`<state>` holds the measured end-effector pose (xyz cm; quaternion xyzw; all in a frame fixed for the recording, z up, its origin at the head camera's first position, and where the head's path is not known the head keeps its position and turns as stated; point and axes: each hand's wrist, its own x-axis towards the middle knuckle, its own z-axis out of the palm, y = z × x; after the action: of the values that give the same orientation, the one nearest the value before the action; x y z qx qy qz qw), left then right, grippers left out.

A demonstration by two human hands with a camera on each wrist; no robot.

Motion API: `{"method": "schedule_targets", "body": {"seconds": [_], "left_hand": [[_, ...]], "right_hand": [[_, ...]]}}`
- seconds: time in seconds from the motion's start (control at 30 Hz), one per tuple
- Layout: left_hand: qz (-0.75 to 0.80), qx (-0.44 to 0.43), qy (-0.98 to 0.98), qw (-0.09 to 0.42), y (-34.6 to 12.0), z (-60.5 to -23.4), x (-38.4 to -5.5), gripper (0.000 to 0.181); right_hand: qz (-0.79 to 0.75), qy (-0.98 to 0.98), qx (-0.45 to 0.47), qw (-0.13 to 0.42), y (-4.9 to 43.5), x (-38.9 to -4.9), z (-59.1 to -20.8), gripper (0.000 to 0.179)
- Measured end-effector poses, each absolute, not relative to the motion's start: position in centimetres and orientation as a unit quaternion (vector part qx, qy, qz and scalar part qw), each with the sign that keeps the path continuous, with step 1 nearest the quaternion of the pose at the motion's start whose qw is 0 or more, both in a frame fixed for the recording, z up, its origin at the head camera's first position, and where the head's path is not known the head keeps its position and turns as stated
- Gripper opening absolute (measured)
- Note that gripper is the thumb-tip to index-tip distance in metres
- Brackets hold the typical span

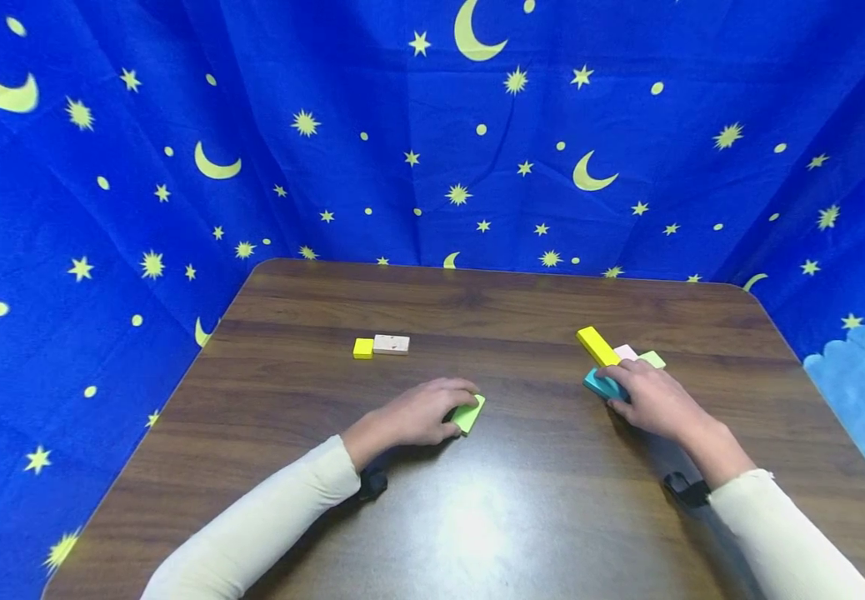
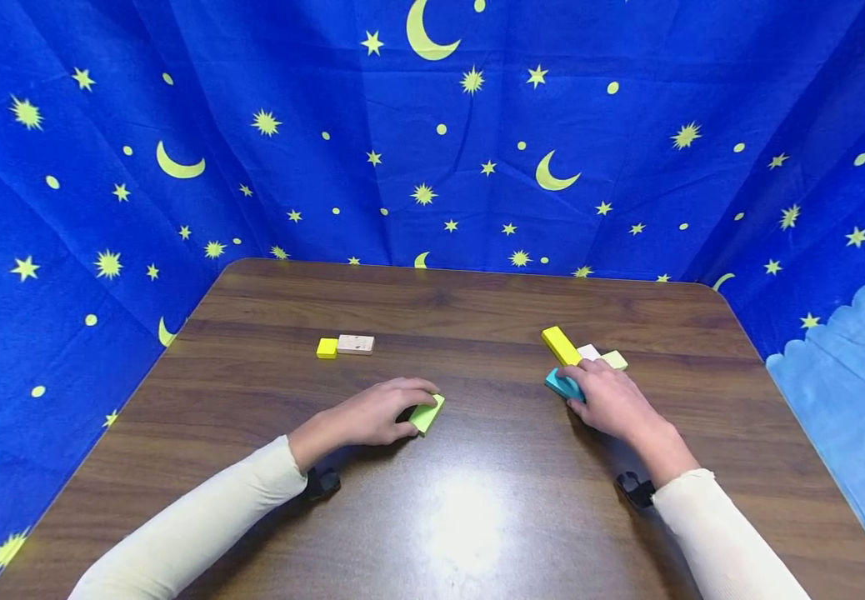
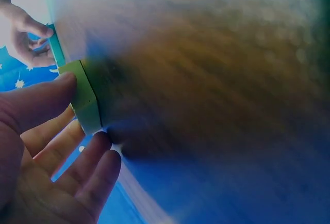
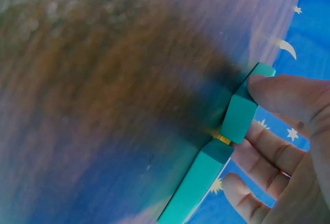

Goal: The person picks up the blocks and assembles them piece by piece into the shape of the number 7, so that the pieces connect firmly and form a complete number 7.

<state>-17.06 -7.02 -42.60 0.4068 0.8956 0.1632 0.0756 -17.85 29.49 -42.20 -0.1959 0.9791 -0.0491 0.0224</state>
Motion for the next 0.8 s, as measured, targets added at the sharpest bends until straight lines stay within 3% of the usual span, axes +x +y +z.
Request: {"method": "schedule_targets", "body": {"seconds": [0.8], "left_hand": [[0.177, 0.395, 0.895, 0.107, -6.82, -42.01, -16.81, 0.042]], "right_hand": [[-0.083, 0.975, -0.206, 0.015, 29.24, -17.85, -42.42, 0.043]]}}
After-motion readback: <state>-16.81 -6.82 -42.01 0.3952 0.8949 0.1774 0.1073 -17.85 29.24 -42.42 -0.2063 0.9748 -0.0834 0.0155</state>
